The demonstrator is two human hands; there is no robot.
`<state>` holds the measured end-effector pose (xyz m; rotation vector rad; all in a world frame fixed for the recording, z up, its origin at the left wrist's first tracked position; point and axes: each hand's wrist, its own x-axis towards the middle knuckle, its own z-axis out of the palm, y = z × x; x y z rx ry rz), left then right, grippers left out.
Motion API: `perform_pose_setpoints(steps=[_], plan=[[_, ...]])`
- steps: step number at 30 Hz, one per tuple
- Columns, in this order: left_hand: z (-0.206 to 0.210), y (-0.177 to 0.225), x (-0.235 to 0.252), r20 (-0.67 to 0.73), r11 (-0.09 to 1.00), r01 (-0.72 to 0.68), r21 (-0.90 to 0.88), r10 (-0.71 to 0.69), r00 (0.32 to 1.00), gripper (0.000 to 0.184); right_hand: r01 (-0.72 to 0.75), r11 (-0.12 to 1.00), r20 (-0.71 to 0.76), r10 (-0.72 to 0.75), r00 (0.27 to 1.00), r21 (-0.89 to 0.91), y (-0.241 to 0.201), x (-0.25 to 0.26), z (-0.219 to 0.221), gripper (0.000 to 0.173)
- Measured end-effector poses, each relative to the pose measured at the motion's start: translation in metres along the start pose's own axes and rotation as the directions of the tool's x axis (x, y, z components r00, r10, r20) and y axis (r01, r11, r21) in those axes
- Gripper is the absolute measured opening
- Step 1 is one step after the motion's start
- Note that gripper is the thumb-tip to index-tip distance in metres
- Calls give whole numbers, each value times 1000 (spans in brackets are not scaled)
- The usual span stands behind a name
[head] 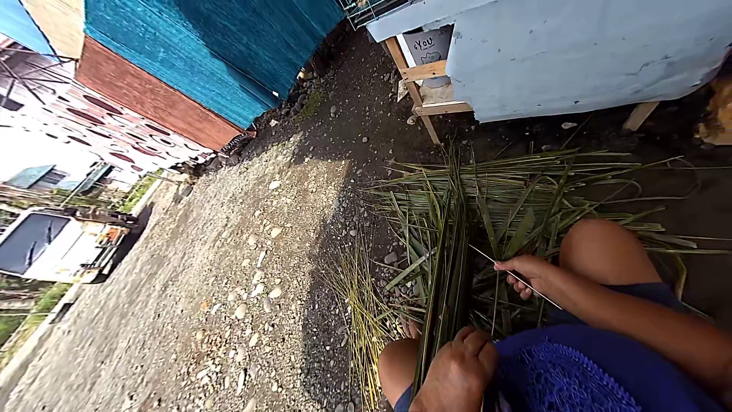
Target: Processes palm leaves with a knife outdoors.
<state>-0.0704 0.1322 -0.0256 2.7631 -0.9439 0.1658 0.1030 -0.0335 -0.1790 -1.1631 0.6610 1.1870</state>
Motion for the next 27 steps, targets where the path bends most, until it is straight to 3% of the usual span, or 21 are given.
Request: perform_pose_setpoints(steps=[3,9,12,15,17,20,22,24,27], plan=[[-2,-3,-5,-25,999,40,13,-40,999,10,-17,999,12,17,1000,28,-2,2,-2,22],[-30,15,2,-54,995,-63,-79,59,997,13,160,982,-221,-178,959,-98,-14,15,-15,29],[-32,-5,-9,-182,983,152,-105,-169,969,15,120,989,-164,-134,977,-92,-7,9,-10,26],[-27,-36,-17,-312,829,366,-423,-512,800,4,29,1000,-77,-28,997,12,4,2,-6,28],[-23,-45,-18,-323,688,365,-628,-657,681,3,-44,997,6,44,999,63,7,-4,-6,33],[-17,-48,-14,-279,514,339,-788,-789,548,6,-117,975,210,77,975,187,9,-16,0,37],[-14,-49,-9,-233,412,326,-851,-852,469,7,-53,965,354,-43,934,257,9,-33,7,34],[-10,-48,-2,-186,328,305,-894,-892,412,8,139,952,440,-252,862,272,8,-55,16,30],[-7,-44,11,-149,246,244,-938,-922,358,10,420,864,440,-503,744,277,6,-78,30,27]])
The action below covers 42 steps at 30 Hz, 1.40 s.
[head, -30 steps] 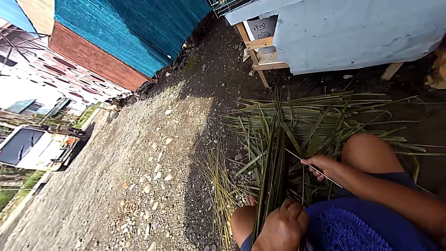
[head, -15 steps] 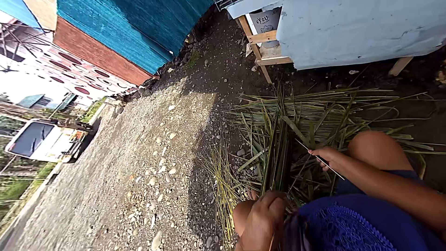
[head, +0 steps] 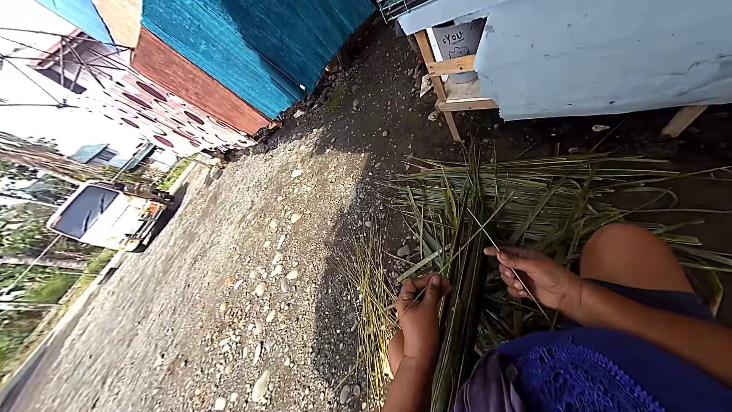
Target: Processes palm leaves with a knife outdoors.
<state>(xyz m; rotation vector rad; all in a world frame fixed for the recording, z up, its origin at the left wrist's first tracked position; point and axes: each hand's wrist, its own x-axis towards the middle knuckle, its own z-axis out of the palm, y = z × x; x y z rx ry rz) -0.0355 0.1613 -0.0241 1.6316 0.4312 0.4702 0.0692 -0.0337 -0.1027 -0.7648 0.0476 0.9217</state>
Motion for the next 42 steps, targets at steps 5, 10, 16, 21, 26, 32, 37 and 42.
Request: perform_pose_setpoints(steps=[5,10,16,21,26,32,37,42], plan=[[14,4,1,-63,995,-18,-94,12,998,12,9,996,-364,22,931,84,9,10,5,21],[12,-3,2,-67,997,-22,-75,17,998,10,142,990,-326,-134,936,-1,8,4,4,18],[27,-9,-4,43,998,-33,-46,35,998,8,147,941,191,-91,977,-304,1,-12,29,44],[33,-12,-10,153,997,-43,-64,52,987,9,77,986,209,-45,977,-146,4,-12,29,39],[30,-15,-13,211,995,-87,-39,94,973,9,38,996,195,-21,981,-85,3,-14,25,35],[12,-9,-19,267,990,-141,-8,138,954,8,65,998,-8,-65,998,-3,-12,0,8,40],[-16,-9,-26,338,975,-224,18,204,919,7,106,994,-193,-108,975,-18,-27,16,-13,34],[-43,-1,-33,367,954,-282,104,226,902,1,122,989,-421,-144,896,-79,-34,36,-41,34]])
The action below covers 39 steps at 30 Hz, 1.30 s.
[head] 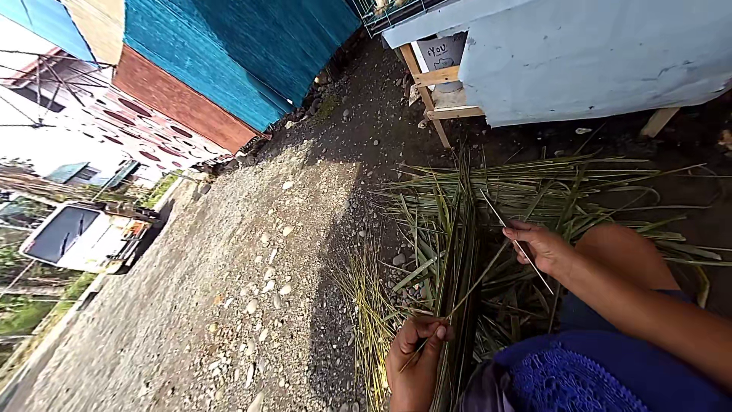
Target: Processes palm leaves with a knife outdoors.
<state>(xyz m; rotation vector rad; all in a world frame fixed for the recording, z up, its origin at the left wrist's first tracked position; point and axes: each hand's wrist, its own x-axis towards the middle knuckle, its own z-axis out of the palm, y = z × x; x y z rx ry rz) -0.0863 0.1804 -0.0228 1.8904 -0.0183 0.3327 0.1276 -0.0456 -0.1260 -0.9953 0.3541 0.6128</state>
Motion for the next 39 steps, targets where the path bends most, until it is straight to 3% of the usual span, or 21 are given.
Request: perform_pose_setpoints(steps=[2,4,6,8,10,12,15,18,24,28,32,36,39], plan=[[-9,4,-5,-16,999,-19,44,20,1000,2,18,1000,-110,-18,994,-5,0,15,-16,35],[-17,5,-5,-65,994,-46,102,53,996,5,7,999,-74,-11,997,-51,-4,15,-23,34],[-18,0,-4,-105,981,-71,181,91,990,7,-39,992,106,52,993,-120,-2,-2,-17,29],[-13,-5,3,-77,934,-154,324,188,979,6,-61,986,347,113,931,-158,6,-25,-4,29],[-5,-6,13,27,815,-268,514,297,954,10,-80,979,546,173,820,-190,11,-44,10,33],[2,-6,23,182,676,-411,612,385,905,12,-112,968,641,233,731,-225,11,-60,22,37],[8,-4,36,415,519,-602,606,439,797,14,-175,956,682,292,671,-237,10,-78,33,41],[13,2,44,538,415,-692,591,436,721,15,-219,954,697,300,651,-206,10,-83,34,40],[19,11,44,569,349,-729,589,461,681,14,-198,972,659,231,716,-127,7,-82,33,41],[17,20,35,590,331,-745,579,461,663,13,-180,983,515,169,840,-29,0,-63,28,40],[11,21,28,603,330,-749,574,449,659,12,-190,982,413,172,894,2,-1,-49,26,39],[5,30,17,609,336,-754,565,447,655,13,-143,990,231,139,963,2,-2,-20,13,36],[-1,38,6,582,392,-726,565,433,688,12,-130,991,66,130,989,3,2,0,-2,32]])
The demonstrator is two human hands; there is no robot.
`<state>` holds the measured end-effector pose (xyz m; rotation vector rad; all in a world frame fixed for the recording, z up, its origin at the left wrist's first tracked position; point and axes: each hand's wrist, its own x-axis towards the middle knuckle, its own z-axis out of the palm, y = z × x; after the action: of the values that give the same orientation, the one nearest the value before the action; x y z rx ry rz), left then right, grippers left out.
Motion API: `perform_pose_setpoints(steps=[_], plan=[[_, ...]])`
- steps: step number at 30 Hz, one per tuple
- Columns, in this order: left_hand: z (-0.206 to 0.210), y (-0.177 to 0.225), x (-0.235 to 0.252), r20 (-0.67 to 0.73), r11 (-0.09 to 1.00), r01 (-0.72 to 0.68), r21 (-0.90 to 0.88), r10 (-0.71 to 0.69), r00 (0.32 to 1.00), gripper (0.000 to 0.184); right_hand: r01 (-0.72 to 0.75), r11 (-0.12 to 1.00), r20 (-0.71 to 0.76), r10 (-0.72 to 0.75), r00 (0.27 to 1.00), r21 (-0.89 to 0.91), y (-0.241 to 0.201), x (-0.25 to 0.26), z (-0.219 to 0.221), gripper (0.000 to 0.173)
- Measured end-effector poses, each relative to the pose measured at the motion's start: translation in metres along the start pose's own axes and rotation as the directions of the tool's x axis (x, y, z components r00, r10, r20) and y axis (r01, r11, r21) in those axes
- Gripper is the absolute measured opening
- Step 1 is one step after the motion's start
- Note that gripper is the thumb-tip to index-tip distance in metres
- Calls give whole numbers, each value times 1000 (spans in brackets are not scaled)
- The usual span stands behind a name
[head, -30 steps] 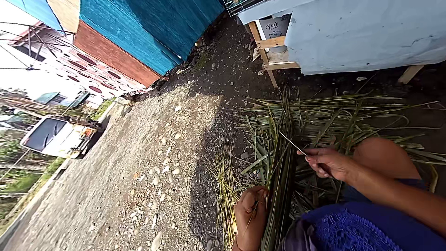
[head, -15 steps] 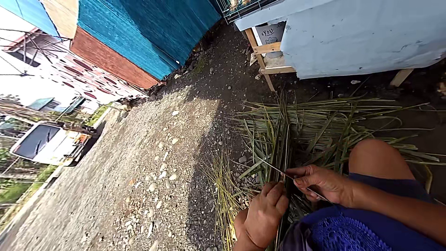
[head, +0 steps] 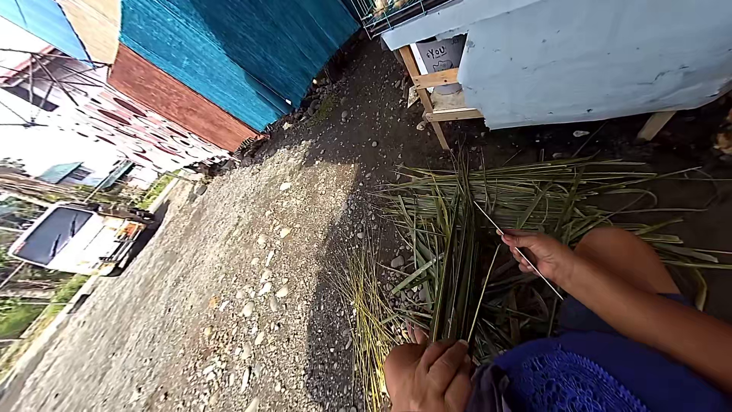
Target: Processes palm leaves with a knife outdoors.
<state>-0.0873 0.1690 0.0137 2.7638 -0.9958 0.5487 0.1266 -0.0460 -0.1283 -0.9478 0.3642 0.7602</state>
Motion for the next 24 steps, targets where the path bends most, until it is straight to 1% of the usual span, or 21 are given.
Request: perform_pose_setpoints(steps=[2,3,4,5,7,8,9,10,11,13,14,19,22,24], plan=[[-2,1,-6,-28,997,69,-44,-71,997,10,-11,1000,-35,11,999,-6,1,7,-12,33],[0,-1,-10,-58,989,133,-67,-136,989,9,-25,1000,-8,25,1000,-14,2,4,-13,33],[4,-3,-14,-97,971,217,-102,-227,969,10,-37,999,51,39,998,-28,4,-2,-11,33],[10,-6,-17,-142,937,313,-157,-335,932,12,-48,998,132,53,990,-43,7,-10,-8,32],[23,-11,-16,-195,820,461,-340,-541,818,11,-51,997,315,66,947,-55,12,-28,3,32],[28,-13,-13,-202,756,490,-434,-612,765,8,-49,997,397,69,915,-61,14,-36,9,35],[33,-14,-11,-195,707,504,-496,-657,729,5,-51,996,460,78,885,-70,15,-44,15,37],[36,-14,-8,-187,677,503,-537,-678,711,4,-53,995,511,88,855,-82,16,-51,21,40],[39,-14,-4,-181,659,484,-577,-680,710,3,-58,994,550,96,829,-88,17,-57,25,43],[46,-12,2,-170,648,432,-627,-656,735,3,-71,993,590,114,800,-95,17,-65,32,45],[49,-10,4,-168,645,413,-643,-645,746,5,-84,993,589,116,799,-82,17,-67,34,44],[51,-4,3,-138,635,397,-663,-625,768,5,-114,992,504,74,860,48,17,-61,32,41],[50,-2,0,-128,637,396,-662,-616,777,3,-97,993,461,54,886,69,15,-59,31,40],[46,1,-1,-129,642,396,-657,-613,780,4,-69,993,397,24,917,99,14,-51,29,36]])
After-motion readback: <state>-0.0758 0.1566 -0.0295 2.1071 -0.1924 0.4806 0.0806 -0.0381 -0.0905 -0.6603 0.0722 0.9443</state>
